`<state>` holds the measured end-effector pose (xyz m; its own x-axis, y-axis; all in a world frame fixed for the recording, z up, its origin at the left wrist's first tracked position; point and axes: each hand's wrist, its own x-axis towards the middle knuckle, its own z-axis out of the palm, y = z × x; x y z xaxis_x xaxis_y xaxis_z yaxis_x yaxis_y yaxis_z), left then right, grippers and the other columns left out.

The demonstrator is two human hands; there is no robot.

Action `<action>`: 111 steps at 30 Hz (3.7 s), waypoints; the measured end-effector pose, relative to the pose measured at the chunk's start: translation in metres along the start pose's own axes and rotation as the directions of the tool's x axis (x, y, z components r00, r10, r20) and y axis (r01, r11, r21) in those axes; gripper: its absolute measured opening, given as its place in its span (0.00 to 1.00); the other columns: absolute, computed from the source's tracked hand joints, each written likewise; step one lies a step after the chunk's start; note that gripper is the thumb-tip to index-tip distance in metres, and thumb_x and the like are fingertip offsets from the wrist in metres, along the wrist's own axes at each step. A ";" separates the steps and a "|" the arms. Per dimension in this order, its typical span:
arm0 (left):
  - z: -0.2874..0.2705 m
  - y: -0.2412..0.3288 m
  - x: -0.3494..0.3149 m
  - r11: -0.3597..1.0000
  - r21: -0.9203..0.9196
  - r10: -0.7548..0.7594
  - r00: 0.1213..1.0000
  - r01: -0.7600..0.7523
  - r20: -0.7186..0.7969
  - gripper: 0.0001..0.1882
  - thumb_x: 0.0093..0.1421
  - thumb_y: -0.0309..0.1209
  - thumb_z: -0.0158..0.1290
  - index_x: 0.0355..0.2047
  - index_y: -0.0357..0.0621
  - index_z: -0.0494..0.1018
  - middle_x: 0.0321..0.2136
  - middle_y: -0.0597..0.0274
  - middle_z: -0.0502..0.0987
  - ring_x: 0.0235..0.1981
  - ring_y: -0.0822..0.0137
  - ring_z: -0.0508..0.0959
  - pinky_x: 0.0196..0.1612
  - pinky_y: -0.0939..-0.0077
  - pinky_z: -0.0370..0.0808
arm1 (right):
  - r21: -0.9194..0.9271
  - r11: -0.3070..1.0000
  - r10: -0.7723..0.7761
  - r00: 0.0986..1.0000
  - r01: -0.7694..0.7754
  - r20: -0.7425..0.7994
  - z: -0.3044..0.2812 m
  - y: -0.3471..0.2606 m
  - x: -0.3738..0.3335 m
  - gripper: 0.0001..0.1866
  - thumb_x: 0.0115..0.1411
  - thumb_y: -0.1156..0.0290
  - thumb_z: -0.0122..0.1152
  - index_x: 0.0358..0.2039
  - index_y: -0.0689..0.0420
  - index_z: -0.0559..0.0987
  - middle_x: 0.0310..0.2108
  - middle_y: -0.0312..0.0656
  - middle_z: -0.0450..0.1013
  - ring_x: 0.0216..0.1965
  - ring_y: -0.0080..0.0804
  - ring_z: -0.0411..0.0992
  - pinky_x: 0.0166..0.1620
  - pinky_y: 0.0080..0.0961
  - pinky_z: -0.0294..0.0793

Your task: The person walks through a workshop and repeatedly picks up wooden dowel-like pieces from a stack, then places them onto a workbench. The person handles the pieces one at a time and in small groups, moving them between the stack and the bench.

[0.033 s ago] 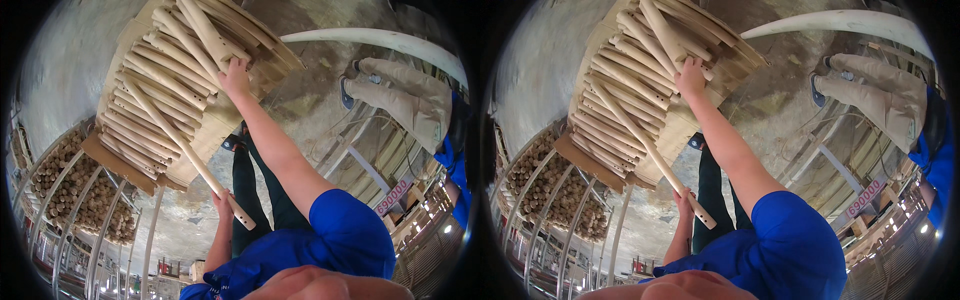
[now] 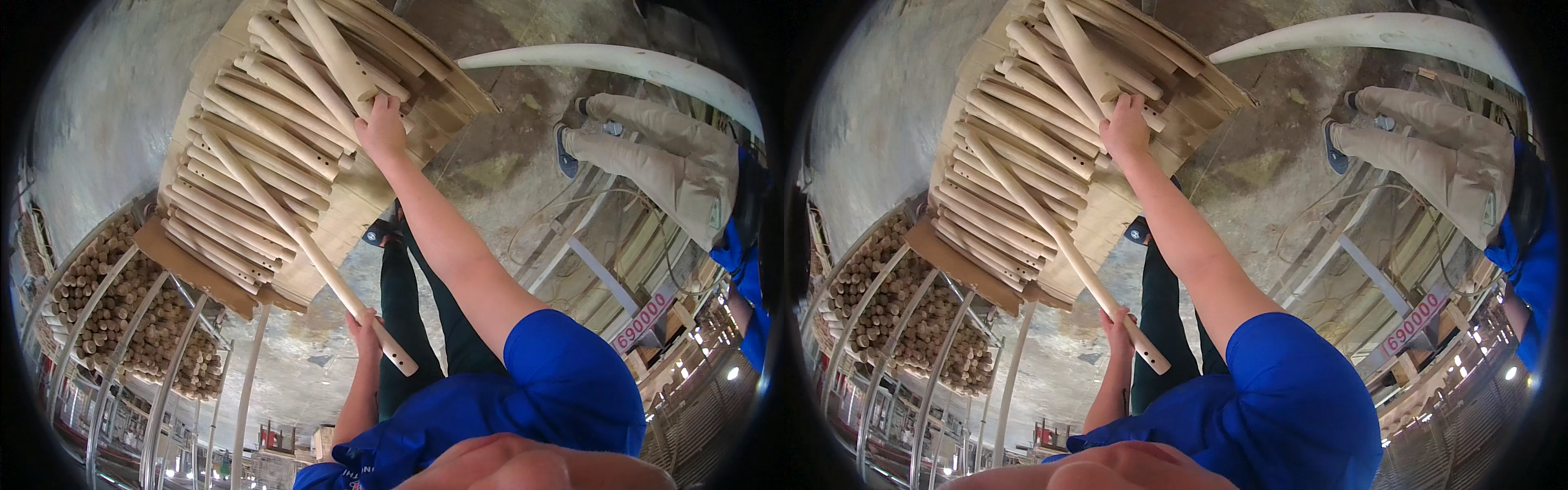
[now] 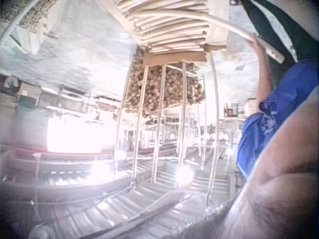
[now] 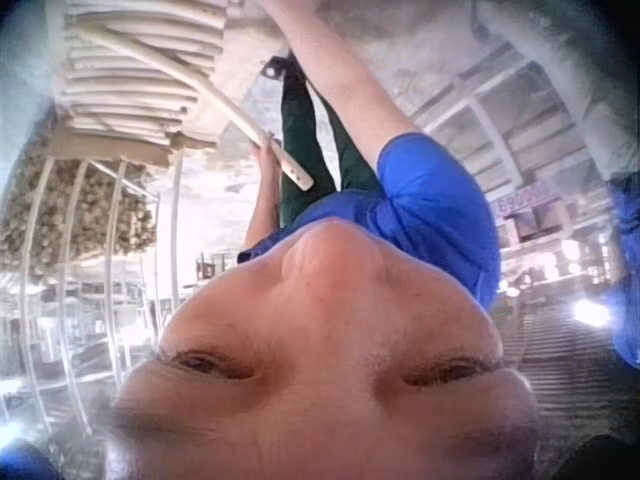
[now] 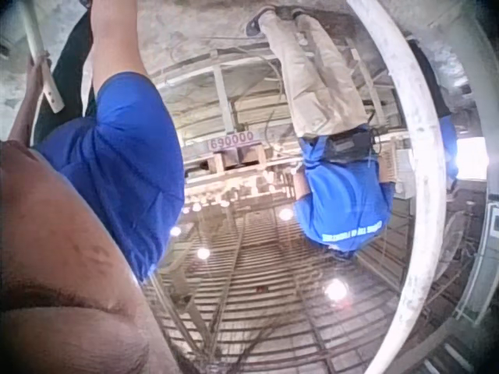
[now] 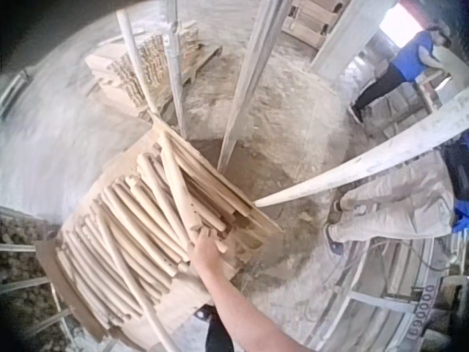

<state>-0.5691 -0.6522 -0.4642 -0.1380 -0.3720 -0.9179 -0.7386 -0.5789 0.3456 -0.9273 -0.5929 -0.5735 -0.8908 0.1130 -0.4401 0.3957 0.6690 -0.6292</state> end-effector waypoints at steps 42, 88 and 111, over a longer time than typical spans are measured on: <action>-0.014 -0.009 0.030 0.968 -0.217 -0.144 0.987 0.126 -0.067 0.20 0.53 0.25 0.52 0.43 0.46 0.56 0.25 0.62 0.68 0.21 0.71 0.72 0.22 0.79 0.71 | 0.598 0.472 0.528 0.751 -0.647 0.396 0.053 0.168 0.101 0.16 0.52 0.59 0.56 0.36 0.56 0.71 0.32 0.38 0.69 0.34 0.31 0.69 0.38 0.29 0.70; -0.045 -0.018 -0.063 0.778 -0.341 -0.292 0.785 0.527 0.546 0.17 0.57 0.36 0.48 0.43 0.40 0.63 0.27 0.60 0.70 0.23 0.69 0.72 0.25 0.74 0.74 | 0.494 0.095 -0.135 0.481 -0.864 0.866 -0.139 0.027 -0.129 0.26 0.60 0.54 0.49 0.46 0.66 0.67 0.23 0.36 0.65 0.20 0.23 0.64 0.29 0.22 0.65; -0.025 0.119 -0.075 0.716 -0.692 0.400 0.867 -0.092 0.297 0.18 0.60 0.43 0.47 0.45 0.51 0.59 0.34 0.61 0.70 0.28 0.67 0.74 0.29 0.71 0.74 | 0.388 0.710 -0.213 0.346 -0.588 0.914 -0.177 -0.055 -0.312 0.28 0.50 0.71 0.56 0.52 0.52 0.61 0.31 0.39 0.67 0.27 0.25 0.68 0.32 0.25 0.72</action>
<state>-0.6298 -0.7113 -0.3498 -0.6110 -0.3380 -0.7158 -0.0589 -0.8823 0.4669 -0.7105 -0.5355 -0.2882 -0.1883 -0.7747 -0.6037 0.8914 0.1233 -0.4362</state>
